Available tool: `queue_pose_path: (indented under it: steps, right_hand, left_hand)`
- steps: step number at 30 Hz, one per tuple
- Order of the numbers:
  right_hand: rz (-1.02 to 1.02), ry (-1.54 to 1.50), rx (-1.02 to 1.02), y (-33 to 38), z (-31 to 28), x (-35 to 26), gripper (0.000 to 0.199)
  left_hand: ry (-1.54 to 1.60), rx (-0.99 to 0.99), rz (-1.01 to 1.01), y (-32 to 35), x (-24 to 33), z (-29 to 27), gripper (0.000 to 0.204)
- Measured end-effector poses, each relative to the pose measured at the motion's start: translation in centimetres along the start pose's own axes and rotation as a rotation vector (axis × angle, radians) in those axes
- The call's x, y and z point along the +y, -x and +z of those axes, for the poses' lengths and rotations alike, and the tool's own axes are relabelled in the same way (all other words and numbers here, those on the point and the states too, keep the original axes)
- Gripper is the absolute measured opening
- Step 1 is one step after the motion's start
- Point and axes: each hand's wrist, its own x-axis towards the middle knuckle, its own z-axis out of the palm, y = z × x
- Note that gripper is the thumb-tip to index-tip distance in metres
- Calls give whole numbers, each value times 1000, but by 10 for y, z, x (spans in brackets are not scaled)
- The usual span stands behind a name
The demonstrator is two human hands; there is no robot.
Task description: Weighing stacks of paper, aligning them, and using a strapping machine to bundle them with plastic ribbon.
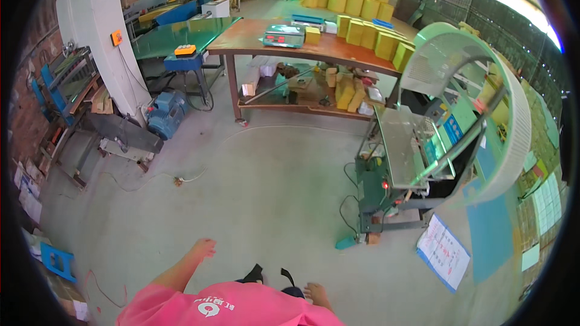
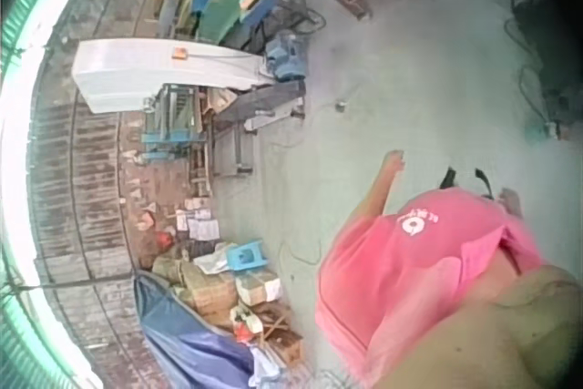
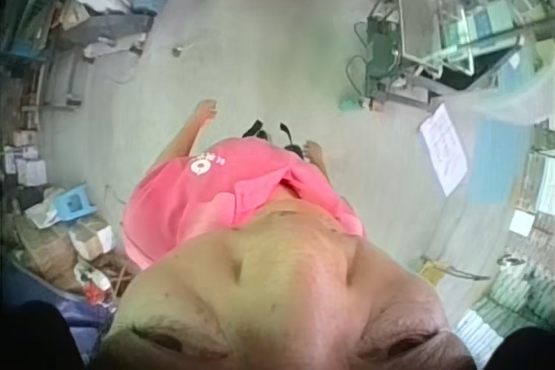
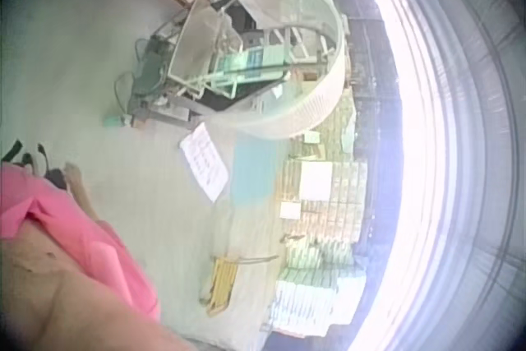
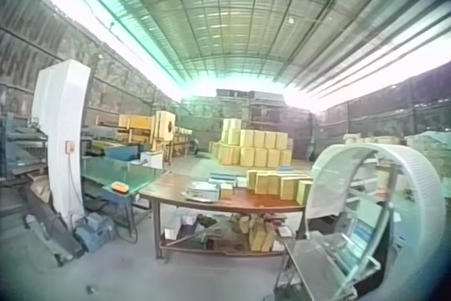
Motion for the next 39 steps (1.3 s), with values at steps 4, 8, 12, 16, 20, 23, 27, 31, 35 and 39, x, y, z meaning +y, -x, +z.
queue_pose_path:
  steps: [4,8,12,16,20,23,27,31,35,39]
  right_hand:
    - [-196,452,1,-20,124,-182,30]
    - [-181,456,27,-99,126,-252,32]
    - [-201,504,-43,-229,54,-332,31]
    - [-39,694,24,-258,82,-486,31]
    - [-257,608,-52,-319,121,-636,27]
    - [-287,648,-49,-375,164,-715,28]
    - [-290,574,-109,-427,231,-778,30]
    - [-173,478,-235,-466,271,-822,30]
    - [-220,280,-219,-495,292,-890,28]
    - [-186,231,-253,-540,290,-947,31]
  left_hand:
    - [-45,-96,76,-32,153,36,47]
    - [-50,-219,174,-81,242,72,50]
    - [-226,-153,159,-117,352,94,48]
    - [-11,-68,265,-182,406,99,51]
    - [-79,-110,215,-221,500,106,52]
    - [-29,-119,272,-271,566,106,49]
    - [-129,-25,662,-346,694,109,39]
    - [-289,18,974,-393,863,125,36]
    - [-446,105,1246,-439,1004,141,30]
    - [-508,141,1394,-534,1107,154,37]
